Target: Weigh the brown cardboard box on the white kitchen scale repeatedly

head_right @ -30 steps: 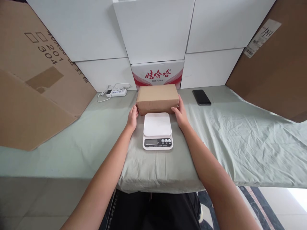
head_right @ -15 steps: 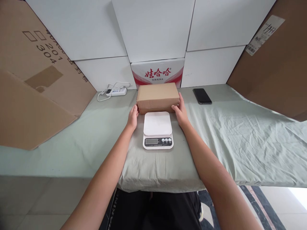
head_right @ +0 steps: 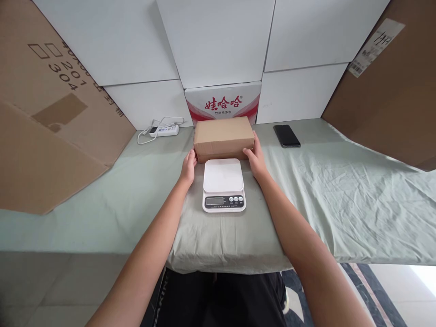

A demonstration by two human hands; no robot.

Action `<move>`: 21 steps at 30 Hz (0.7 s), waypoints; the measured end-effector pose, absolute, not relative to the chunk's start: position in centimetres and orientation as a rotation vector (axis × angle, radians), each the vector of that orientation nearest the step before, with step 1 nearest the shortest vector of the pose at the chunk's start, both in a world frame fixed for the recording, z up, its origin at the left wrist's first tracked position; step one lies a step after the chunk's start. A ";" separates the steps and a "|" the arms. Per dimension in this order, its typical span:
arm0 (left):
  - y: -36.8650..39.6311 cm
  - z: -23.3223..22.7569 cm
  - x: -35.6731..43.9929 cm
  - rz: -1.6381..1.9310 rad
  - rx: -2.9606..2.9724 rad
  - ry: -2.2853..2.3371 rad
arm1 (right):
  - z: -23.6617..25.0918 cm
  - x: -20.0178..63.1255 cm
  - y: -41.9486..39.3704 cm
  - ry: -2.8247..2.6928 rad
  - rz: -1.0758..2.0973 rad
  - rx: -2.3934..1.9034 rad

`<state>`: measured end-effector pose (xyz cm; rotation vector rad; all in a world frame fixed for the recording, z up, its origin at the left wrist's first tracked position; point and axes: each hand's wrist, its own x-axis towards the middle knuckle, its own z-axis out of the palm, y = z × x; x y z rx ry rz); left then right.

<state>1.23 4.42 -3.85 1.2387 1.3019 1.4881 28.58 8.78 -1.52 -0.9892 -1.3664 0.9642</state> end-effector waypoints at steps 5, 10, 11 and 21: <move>4.6 -3.8 1.2 1.502 1.239 1.305 | -1.7 28.6 8.6 -1.392 0.960 -0.987; 4.7 -3.8 1.3 1.488 1.234 1.288 | -2.1 28.3 8.6 -1.406 0.962 -0.989; 4.8 -3.7 1.3 1.491 1.234 1.293 | -1.9 28.2 8.6 -1.415 0.956 -0.981; -2.8 0.9 1.7 1.623 1.485 1.157 | 2.9 29.8 0.8 -1.534 0.777 -0.834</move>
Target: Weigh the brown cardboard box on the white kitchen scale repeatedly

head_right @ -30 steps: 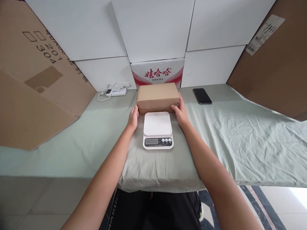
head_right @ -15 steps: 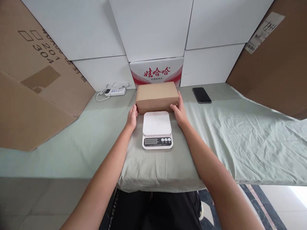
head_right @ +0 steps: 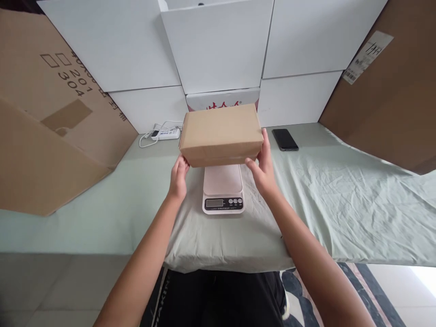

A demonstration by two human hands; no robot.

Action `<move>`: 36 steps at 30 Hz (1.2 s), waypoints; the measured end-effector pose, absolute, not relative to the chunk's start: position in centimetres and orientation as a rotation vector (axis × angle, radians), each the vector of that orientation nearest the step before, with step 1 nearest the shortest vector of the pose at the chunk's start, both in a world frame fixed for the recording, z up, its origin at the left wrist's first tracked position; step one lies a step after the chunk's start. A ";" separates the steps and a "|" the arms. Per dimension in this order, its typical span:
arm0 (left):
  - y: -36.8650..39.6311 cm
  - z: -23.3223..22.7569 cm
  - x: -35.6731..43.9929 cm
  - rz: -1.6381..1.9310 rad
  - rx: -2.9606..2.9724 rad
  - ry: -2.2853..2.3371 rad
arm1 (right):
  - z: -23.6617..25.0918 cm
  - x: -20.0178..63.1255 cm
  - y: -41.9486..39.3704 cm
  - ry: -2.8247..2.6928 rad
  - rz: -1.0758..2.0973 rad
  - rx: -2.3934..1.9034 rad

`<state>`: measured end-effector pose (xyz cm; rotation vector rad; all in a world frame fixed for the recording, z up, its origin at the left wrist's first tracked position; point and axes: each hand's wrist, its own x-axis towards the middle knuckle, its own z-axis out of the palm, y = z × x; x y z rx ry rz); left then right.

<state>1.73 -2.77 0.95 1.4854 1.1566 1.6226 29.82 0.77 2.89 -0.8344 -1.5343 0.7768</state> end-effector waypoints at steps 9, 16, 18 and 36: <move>-8.9 -1.4 2.5 1.525 1.416 1.242 | -2.2 30.4 -4.4 -1.488 0.742 -0.915; -9.0 -1.5 2.7 1.557 1.436 1.234 | -2.2 30.4 -4.2 -1.477 0.762 -0.970; -9.2 -1.7 2.8 1.558 1.451 1.223 | -2.2 30.5 -4.1 -1.475 0.759 -0.969; -9.2 -2.1 2.7 1.574 1.528 1.229 | -2.8 30.9 -3.0 -1.436 0.759 -0.932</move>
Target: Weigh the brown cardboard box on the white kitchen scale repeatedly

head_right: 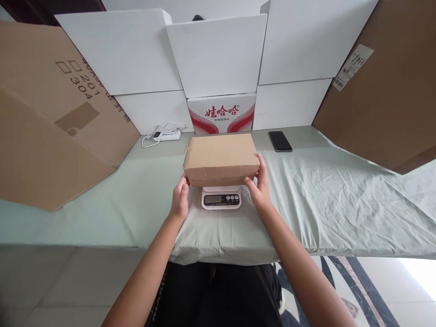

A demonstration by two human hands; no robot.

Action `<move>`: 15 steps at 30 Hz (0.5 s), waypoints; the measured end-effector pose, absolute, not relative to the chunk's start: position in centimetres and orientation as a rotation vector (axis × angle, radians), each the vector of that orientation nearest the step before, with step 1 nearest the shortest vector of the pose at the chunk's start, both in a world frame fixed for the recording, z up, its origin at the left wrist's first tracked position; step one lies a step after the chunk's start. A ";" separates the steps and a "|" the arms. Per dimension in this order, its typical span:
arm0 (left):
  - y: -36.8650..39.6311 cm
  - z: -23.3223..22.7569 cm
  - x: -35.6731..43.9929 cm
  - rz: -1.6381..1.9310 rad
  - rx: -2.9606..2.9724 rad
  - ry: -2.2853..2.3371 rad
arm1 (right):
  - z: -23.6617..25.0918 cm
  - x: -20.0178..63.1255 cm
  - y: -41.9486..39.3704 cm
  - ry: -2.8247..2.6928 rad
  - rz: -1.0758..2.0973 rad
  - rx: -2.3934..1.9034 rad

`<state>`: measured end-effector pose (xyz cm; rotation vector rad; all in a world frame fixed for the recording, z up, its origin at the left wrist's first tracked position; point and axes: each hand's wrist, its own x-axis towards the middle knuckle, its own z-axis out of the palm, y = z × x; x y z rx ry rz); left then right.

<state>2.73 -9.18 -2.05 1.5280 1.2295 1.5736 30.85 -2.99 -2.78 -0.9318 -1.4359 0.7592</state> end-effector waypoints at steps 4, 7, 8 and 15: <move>-9.2 -2.2 2.7 1.575 1.527 1.206 | -2.8 30.9 -2.9 -1.443 0.754 -0.922; -8.9 -2.6 2.3 1.631 1.487 1.228 | -2.6 31.1 -2.8 -1.399 0.697 -0.932; -8.7 -2.8 2.1 1.686 1.453 1.245 | -2.5 31.3 -2.7 -1.354 0.657 -0.940; -7.7 -3.6 0.9 1.959 1.152 1.319 | -1.9 32.2 -1.6 -0.998 0.660 -0.984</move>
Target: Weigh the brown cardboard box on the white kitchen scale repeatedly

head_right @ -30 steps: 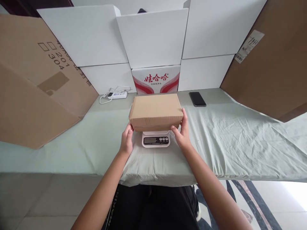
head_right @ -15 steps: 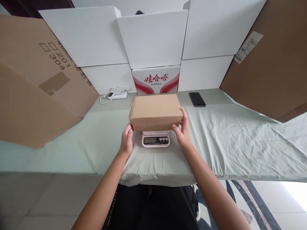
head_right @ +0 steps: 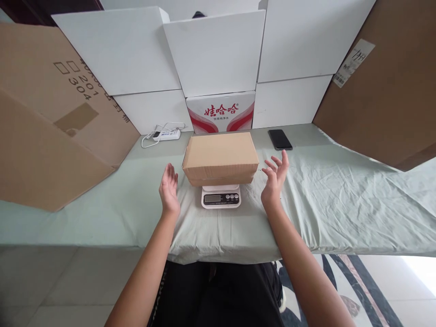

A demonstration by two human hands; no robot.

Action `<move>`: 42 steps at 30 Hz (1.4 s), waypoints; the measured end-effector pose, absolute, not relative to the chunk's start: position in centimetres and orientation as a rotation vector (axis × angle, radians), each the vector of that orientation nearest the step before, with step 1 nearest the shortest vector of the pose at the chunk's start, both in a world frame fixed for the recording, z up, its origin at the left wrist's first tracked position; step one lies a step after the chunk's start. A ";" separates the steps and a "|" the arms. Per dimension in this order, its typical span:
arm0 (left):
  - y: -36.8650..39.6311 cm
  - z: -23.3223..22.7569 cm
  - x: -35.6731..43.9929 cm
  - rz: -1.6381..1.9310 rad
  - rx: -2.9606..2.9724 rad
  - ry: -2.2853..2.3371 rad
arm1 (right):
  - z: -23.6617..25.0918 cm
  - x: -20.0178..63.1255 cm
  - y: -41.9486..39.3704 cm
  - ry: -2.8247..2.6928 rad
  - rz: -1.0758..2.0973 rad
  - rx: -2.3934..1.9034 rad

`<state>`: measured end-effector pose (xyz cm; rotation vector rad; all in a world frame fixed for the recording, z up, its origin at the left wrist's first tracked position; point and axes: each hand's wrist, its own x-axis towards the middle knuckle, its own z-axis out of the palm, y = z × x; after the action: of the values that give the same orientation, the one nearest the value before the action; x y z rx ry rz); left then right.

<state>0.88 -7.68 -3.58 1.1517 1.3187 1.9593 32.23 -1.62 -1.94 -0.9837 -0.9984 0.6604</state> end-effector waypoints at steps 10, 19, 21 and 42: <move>-7.4 -3.8 1.4 1.873 1.179 1.305 | -2.4 31.2 -1.4 -1.034 0.784 -1.020; -7.1 -4.3 1.4 1.852 1.208 1.283 | -2.4 31.3 -0.7 -0.964 0.905 -1.021; -7.2 -4.3 1.4 1.843 1.220 1.287 | -2.5 31.4 -0.7 -0.961 0.907 -1.023; -8.9 -1.9 2.8 1.648 1.398 1.185 | -2.4 31.2 -2.5 -1.220 0.835 -0.965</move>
<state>2.76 -8.87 -1.93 1.3979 1.1851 1.6477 31.16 -2.55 -2.40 -0.9649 -1.2200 0.8351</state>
